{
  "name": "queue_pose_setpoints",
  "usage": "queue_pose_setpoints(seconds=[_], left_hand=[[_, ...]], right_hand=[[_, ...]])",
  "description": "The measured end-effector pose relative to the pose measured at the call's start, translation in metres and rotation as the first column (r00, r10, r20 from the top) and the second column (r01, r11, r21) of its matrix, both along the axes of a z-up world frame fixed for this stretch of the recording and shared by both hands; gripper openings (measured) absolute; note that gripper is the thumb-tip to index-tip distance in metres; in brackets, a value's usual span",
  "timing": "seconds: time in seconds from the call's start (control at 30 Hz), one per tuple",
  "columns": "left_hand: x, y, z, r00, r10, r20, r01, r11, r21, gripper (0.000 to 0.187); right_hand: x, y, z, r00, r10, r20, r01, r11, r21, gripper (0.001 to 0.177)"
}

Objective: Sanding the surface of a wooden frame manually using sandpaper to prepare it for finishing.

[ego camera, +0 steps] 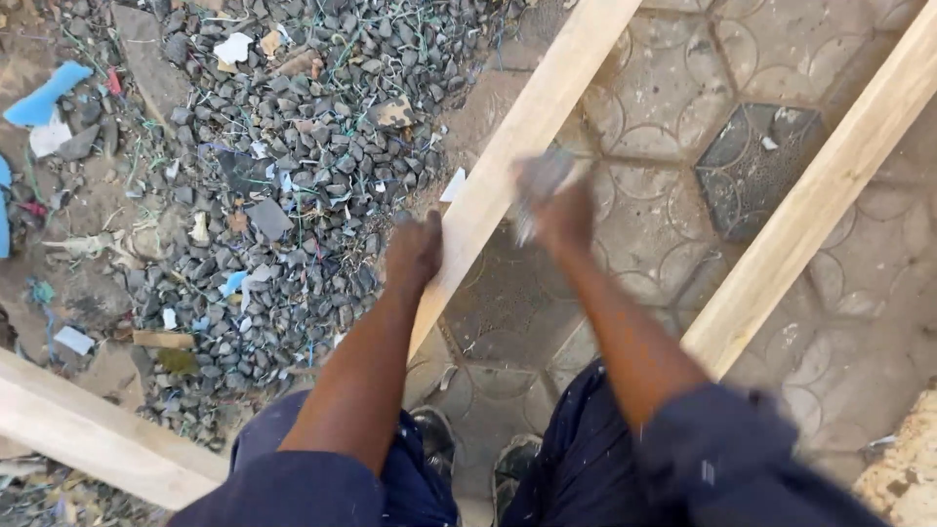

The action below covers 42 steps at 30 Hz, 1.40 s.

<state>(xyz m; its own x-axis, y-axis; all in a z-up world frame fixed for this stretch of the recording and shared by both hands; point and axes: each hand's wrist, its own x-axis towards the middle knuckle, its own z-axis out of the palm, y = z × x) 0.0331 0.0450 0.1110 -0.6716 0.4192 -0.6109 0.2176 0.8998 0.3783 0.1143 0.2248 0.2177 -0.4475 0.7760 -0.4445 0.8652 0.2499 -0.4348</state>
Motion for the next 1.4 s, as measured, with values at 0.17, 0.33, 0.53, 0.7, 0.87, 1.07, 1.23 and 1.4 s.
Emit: queue_pose_setpoints(seconds=[0.17, 0.33, 0.53, 0.7, 0.87, 1.07, 1.23, 1.4], left_hand=[[-0.006, -0.003, 0.002, 0.997, 0.060, 0.048, -0.058, 0.998, -0.039, 0.047], [-0.010, 0.005, 0.027, 0.942, 0.308, 0.129, -0.308, 0.951, -0.021, 0.065], [-0.008, 0.007, 0.057, 0.925, 0.346, 0.157, -0.361, 0.929, 0.077, 0.062], [-0.007, 0.008, 0.059, 0.931, 0.335, 0.147, -0.349, 0.934, 0.077, 0.062], [-0.005, 0.010, 0.066, 0.935, 0.326, 0.141, -0.336, 0.941, 0.049, 0.063], [-0.003, 0.011, 0.074, 0.939, 0.327, 0.103, -0.333, 0.942, 0.044, 0.062], [-0.001, 0.015, 0.081, 0.959, 0.279, 0.047, -0.279, 0.960, -0.015, 0.064], [0.005, 0.019, 0.091, 0.964, 0.267, -0.008, -0.267, 0.961, -0.074, 0.065]], right_hand=[[0.002, -0.012, 0.037, 0.992, 0.127, -0.006, -0.127, 0.988, -0.094, 0.076], [-0.003, 0.065, -0.063, 0.962, -0.097, -0.257, 0.123, 0.989, 0.088, 0.070], [0.004, 0.006, 0.004, 0.970, 0.216, -0.109, -0.226, 0.971, -0.083, 0.087], [-0.003, 0.013, -0.005, 0.995, 0.071, -0.077, -0.067, 0.997, 0.048, 0.083], [-0.010, -0.013, 0.045, 0.995, 0.100, 0.020, -0.097, 0.990, -0.100, 0.082], [0.002, -0.015, 0.008, 0.997, 0.076, -0.004, -0.076, 0.986, -0.146, 0.087], [0.018, -0.022, 0.014, 0.994, 0.089, 0.064, -0.083, 0.993, -0.085, 0.083], [0.016, 0.000, -0.005, 0.996, 0.082, -0.021, -0.079, 0.989, 0.123, 0.078]])
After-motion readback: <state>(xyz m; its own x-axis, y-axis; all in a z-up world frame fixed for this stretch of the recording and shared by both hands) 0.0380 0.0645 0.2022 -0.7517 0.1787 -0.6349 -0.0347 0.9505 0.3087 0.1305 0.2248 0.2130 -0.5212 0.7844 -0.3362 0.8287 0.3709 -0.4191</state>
